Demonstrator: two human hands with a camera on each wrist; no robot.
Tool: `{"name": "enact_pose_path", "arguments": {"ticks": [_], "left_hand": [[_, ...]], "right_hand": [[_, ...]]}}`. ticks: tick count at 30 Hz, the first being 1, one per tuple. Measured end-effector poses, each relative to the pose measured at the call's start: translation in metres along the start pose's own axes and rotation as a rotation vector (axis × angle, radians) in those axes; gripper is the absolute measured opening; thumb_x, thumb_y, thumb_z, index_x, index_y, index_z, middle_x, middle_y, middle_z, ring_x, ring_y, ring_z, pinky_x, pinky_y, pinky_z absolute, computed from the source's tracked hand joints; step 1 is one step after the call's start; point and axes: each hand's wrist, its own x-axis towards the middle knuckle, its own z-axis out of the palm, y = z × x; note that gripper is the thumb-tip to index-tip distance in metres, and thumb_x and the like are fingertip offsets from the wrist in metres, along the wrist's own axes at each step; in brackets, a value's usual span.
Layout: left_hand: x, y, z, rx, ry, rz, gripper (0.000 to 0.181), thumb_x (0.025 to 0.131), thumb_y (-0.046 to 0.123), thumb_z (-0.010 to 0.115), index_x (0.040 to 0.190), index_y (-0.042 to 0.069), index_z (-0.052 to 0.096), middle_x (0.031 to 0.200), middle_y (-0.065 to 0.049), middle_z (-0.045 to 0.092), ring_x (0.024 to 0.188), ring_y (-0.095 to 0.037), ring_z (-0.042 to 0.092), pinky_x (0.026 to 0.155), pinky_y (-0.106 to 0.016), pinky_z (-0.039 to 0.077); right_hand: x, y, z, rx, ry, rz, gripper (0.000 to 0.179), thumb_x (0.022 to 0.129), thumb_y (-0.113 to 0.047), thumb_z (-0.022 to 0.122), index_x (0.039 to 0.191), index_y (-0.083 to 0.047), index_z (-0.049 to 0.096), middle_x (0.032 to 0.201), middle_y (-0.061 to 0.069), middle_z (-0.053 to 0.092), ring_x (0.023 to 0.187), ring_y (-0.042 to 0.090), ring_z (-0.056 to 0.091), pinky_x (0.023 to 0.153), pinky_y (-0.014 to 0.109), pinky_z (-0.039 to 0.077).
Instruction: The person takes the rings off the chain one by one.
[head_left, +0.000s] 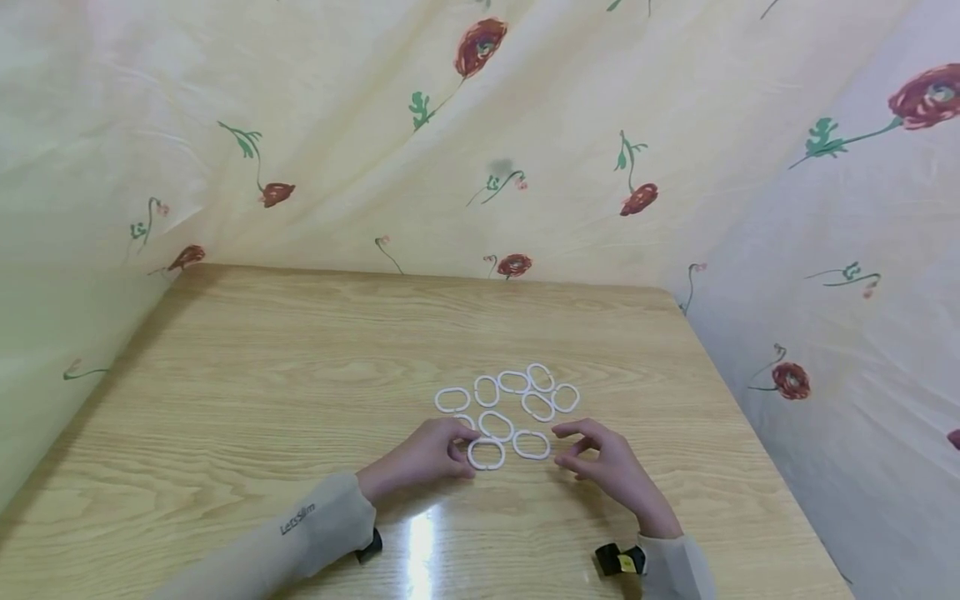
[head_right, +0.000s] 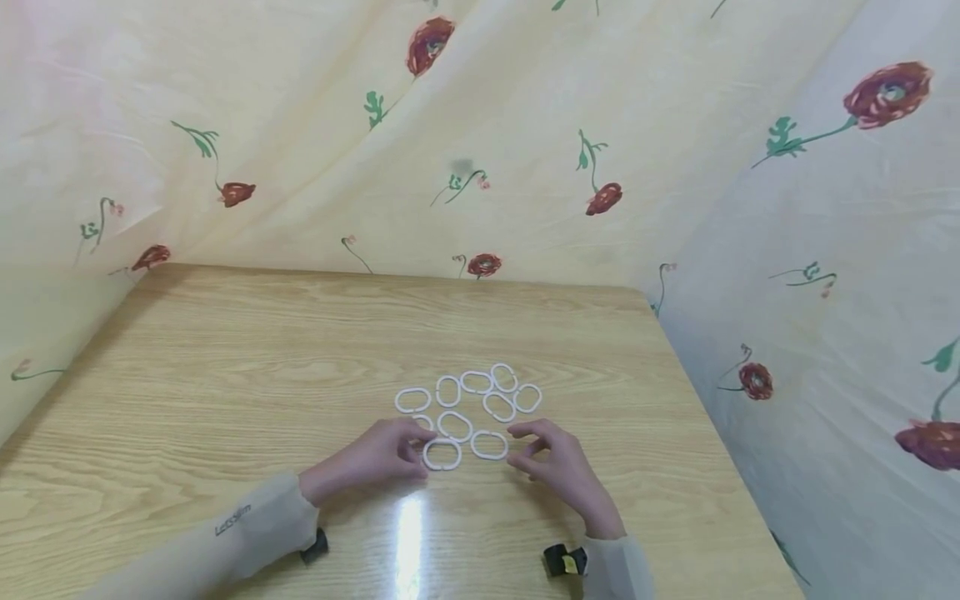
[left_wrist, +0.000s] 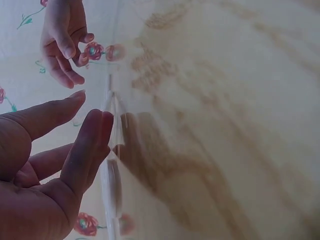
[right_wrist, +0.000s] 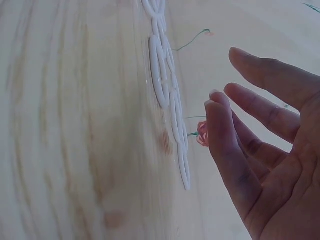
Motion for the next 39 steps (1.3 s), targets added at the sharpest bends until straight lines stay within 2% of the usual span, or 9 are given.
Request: {"name": "enact_pose_path", "arguments": {"ticks": [8, 12, 18, 23, 27, 34, 39], "left_hand": [[-0.005, 0.005, -0.005, -0.004, -0.008, -0.047, 0.048, 0.076, -0.002, 0.077, 0.122, -0.006, 0.062, 0.098, -0.017, 0.072, 0.079, -0.018, 0.071, 0.064, -0.017, 0.056], [-0.007, 0.005, -0.008, 0.007, -0.009, -0.014, 0.045, 0.077, 0.001, 0.078, 0.119, -0.006, 0.063, 0.105, -0.017, 0.071, 0.085, -0.018, 0.071, 0.071, -0.018, 0.057], [-0.008, 0.000, -0.010, 0.090, 0.009, 0.019, 0.045, 0.075, 0.009, 0.081, 0.117, -0.003, 0.067, 0.105, -0.012, 0.072, 0.093, -0.019, 0.067, 0.080, -0.019, 0.055], [-0.008, -0.001, -0.010, 0.025, -0.002, -0.014, 0.047, 0.075, 0.004, 0.081, 0.118, -0.006, 0.064, 0.117, -0.019, 0.068, 0.107, -0.030, 0.066, 0.084, -0.021, 0.057], [-0.008, -0.001, -0.011, -0.022, -0.014, -0.015, 0.046, 0.077, 0.002, 0.079, 0.119, -0.009, 0.063, 0.120, -0.023, 0.066, 0.111, -0.034, 0.064, 0.086, -0.025, 0.058], [-0.013, 0.002, -0.015, -0.005, -0.018, 0.011, 0.047, 0.078, 0.003, 0.078, 0.119, -0.010, 0.061, 0.121, -0.024, 0.065, 0.112, -0.036, 0.063, 0.089, -0.029, 0.058], [-0.017, 0.004, -0.020, 0.019, 0.004, 0.016, 0.048, 0.080, 0.008, 0.078, 0.122, -0.006, 0.061, 0.124, -0.020, 0.065, 0.115, -0.034, 0.062, 0.094, -0.035, 0.056]], "right_hand": [[-0.001, 0.001, 0.000, -0.001, 0.006, 0.008, 0.039, 0.083, -0.010, 0.076, 0.117, 0.001, 0.063, 0.117, 0.022, 0.063, 0.077, 0.000, 0.060, 0.057, 0.024, 0.058], [-0.001, 0.002, -0.001, 0.000, 0.006, 0.007, 0.039, 0.083, -0.011, 0.075, 0.118, 0.001, 0.062, 0.117, 0.023, 0.063, 0.077, -0.001, 0.060, 0.056, 0.024, 0.058], [-0.001, 0.003, -0.001, 0.011, 0.001, 0.000, 0.040, 0.084, -0.011, 0.075, 0.119, 0.002, 0.061, 0.118, 0.025, 0.062, 0.078, -0.001, 0.060, 0.057, 0.025, 0.058], [-0.002, 0.004, 0.000, 0.007, 0.002, 0.000, 0.040, 0.083, -0.010, 0.075, 0.119, 0.003, 0.061, 0.118, 0.025, 0.062, 0.077, -0.001, 0.060, 0.056, 0.025, 0.058], [-0.001, 0.003, 0.000, 0.002, 0.001, 0.003, 0.040, 0.083, -0.010, 0.075, 0.119, 0.003, 0.061, 0.118, 0.025, 0.062, 0.077, -0.001, 0.060, 0.056, 0.026, 0.058], [0.000, 0.003, -0.003, 0.000, -0.001, 0.015, 0.041, 0.084, -0.012, 0.075, 0.120, 0.002, 0.061, 0.119, 0.023, 0.062, 0.078, 0.001, 0.060, 0.057, 0.027, 0.059], [0.002, 0.002, -0.006, -0.029, 0.016, -0.023, 0.040, 0.084, -0.012, 0.074, 0.120, 0.002, 0.062, 0.117, 0.023, 0.064, 0.080, 0.001, 0.061, 0.059, 0.025, 0.058]]}}
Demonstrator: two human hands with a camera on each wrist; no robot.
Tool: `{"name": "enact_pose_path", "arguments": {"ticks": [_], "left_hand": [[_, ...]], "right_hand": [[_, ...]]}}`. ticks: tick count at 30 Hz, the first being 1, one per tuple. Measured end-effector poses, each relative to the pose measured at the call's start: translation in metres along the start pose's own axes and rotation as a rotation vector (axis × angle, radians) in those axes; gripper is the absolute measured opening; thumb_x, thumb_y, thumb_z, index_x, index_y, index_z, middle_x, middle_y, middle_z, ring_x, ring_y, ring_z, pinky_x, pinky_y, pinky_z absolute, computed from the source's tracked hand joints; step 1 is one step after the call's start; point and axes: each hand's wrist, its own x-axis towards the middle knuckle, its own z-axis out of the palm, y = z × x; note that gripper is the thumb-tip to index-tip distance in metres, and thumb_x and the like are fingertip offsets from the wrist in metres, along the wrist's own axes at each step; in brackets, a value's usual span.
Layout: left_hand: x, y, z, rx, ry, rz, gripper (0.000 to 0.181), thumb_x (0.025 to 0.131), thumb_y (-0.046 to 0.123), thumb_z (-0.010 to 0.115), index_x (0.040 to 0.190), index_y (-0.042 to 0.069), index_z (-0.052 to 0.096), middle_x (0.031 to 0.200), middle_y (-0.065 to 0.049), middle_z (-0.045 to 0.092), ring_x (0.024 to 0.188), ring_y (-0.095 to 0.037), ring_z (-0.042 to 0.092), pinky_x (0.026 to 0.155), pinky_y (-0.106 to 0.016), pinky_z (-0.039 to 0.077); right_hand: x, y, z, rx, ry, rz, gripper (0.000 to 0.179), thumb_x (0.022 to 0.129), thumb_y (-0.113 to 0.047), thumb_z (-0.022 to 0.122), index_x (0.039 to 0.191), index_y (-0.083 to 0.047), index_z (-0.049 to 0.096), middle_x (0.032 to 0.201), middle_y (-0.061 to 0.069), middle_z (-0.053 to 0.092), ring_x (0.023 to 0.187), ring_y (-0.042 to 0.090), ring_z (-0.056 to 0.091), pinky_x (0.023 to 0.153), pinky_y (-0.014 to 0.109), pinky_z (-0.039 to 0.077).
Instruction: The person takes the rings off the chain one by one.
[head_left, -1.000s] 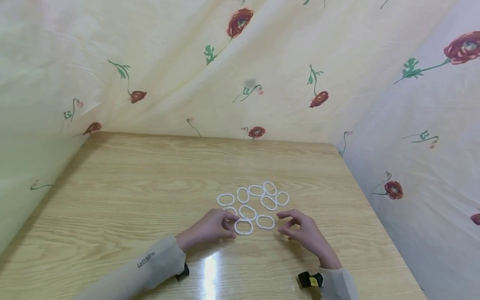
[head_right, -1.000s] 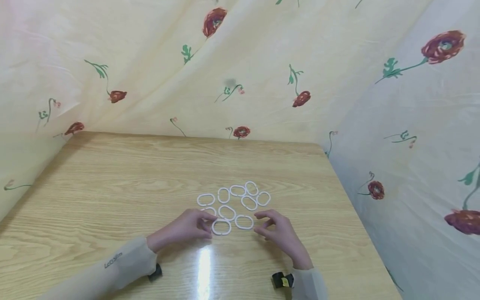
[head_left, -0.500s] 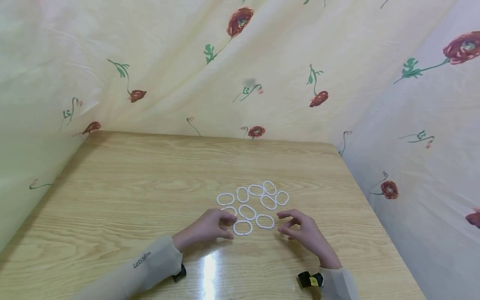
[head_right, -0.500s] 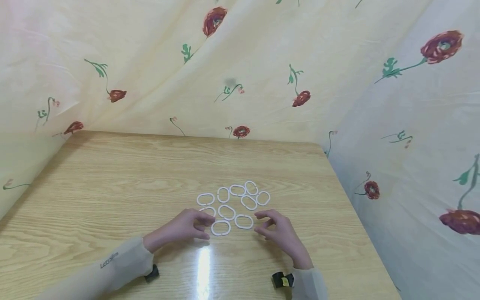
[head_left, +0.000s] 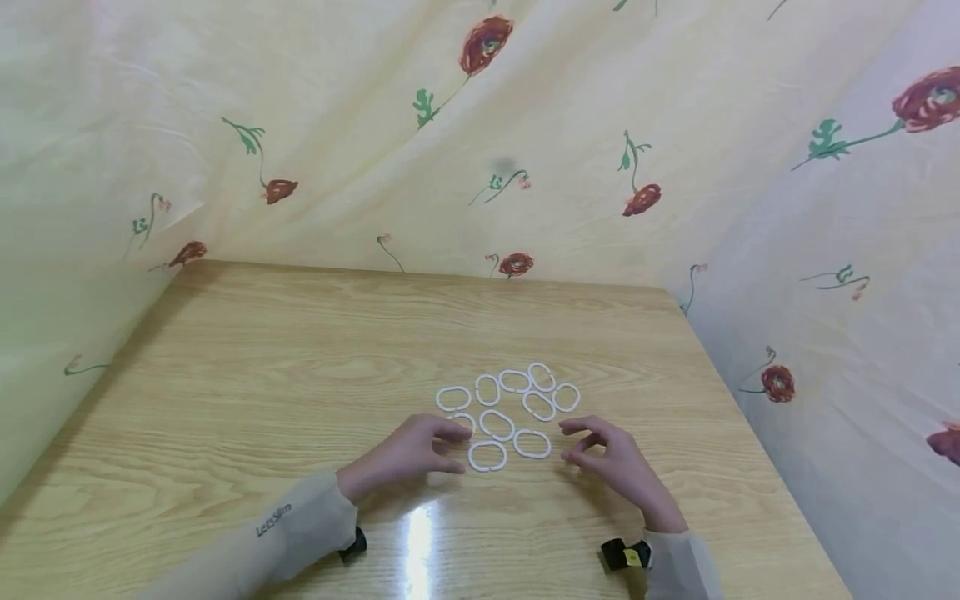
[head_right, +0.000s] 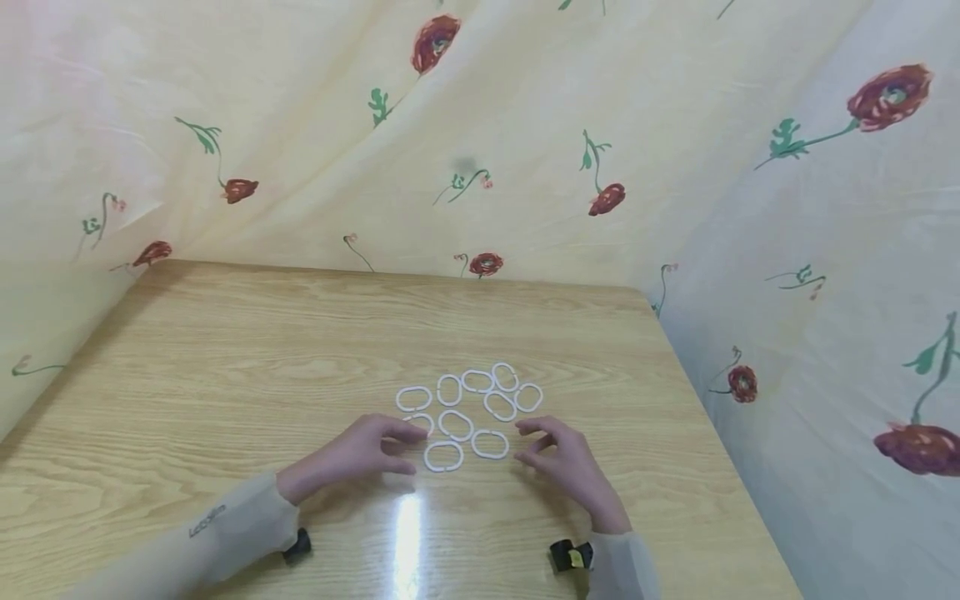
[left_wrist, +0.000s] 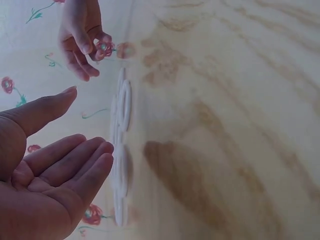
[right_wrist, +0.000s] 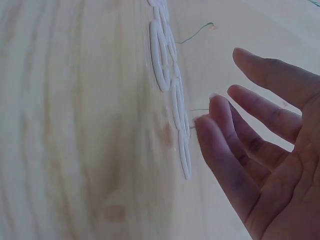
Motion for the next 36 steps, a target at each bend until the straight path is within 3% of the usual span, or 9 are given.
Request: {"name": "enact_pose_path", "arguments": {"ticks": [7, 12, 16, 24, 31, 34, 36], "left_hand": [[-0.004, -0.005, -0.010, 0.051, 0.045, 0.007, 0.051, 0.084, 0.016, 0.075, 0.127, -0.003, 0.059, 0.129, -0.018, 0.062, 0.117, -0.034, 0.061, 0.099, -0.042, 0.053], [-0.007, -0.005, -0.020, 0.099, 0.106, -0.024, 0.051, 0.086, 0.020, 0.073, 0.130, 0.000, 0.058, 0.131, -0.016, 0.062, 0.119, -0.034, 0.059, 0.102, -0.048, 0.049], [-0.009, -0.005, -0.032, 0.146, 0.154, -0.051, 0.050, 0.088, 0.020, 0.072, 0.131, 0.001, 0.057, 0.133, -0.015, 0.061, 0.120, -0.034, 0.058, 0.105, -0.051, 0.047], [-0.015, -0.012, -0.061, 0.259, 0.241, -0.133, 0.051, 0.092, 0.026, 0.067, 0.136, 0.004, 0.053, 0.139, -0.015, 0.056, 0.126, -0.037, 0.053, 0.107, -0.056, 0.042], [-0.023, -0.017, -0.086, 0.376, 0.310, -0.196, 0.052, 0.095, 0.029, 0.061, 0.140, 0.006, 0.049, 0.140, -0.021, 0.053, 0.118, -0.037, 0.059, 0.087, -0.048, 0.054], [-0.025, -0.020, -0.095, 0.444, 0.331, -0.203, 0.052, 0.096, 0.029, 0.059, 0.140, 0.004, 0.048, 0.141, -0.022, 0.051, 0.120, -0.040, 0.057, 0.089, -0.051, 0.053], [-0.027, -0.021, -0.102, 0.499, 0.350, -0.205, 0.051, 0.097, 0.029, 0.058, 0.140, 0.003, 0.049, 0.141, -0.022, 0.051, 0.126, -0.042, 0.051, 0.098, -0.057, 0.049]], "right_hand": [[0.006, 0.002, -0.006, -0.087, 0.053, -0.064, 0.036, 0.083, -0.008, 0.074, 0.116, 0.003, 0.063, 0.110, 0.020, 0.067, 0.081, 0.002, 0.062, 0.062, 0.020, 0.056], [0.014, 0.006, -0.017, -0.178, 0.081, -0.034, 0.033, 0.086, -0.010, 0.072, 0.116, -0.001, 0.064, 0.110, 0.017, 0.069, 0.087, 0.018, 0.068, 0.067, 0.020, 0.055], [0.022, 0.010, -0.029, -0.252, 0.085, -0.008, 0.033, 0.090, -0.012, 0.069, 0.120, -0.001, 0.062, 0.112, 0.018, 0.068, 0.093, 0.031, 0.068, 0.071, 0.028, 0.058], [0.038, 0.018, -0.050, -0.382, 0.106, -0.002, 0.035, 0.093, -0.013, 0.065, 0.124, 0.001, 0.059, 0.116, 0.023, 0.066, 0.102, 0.038, 0.066, 0.082, 0.051, 0.057], [0.047, 0.022, -0.064, -0.445, 0.098, 0.012, 0.037, 0.094, -0.013, 0.062, 0.126, 0.004, 0.057, 0.120, 0.026, 0.063, 0.106, 0.041, 0.063, 0.088, 0.057, 0.053], [0.051, 0.025, -0.070, -0.463, 0.100, 0.017, 0.037, 0.095, -0.012, 0.062, 0.127, 0.005, 0.056, 0.120, 0.027, 0.062, 0.107, 0.042, 0.062, 0.089, 0.057, 0.052], [0.053, 0.028, -0.073, -0.476, 0.101, 0.020, 0.037, 0.095, -0.012, 0.061, 0.127, 0.006, 0.056, 0.120, 0.028, 0.062, 0.107, 0.042, 0.061, 0.090, 0.057, 0.051]]}}
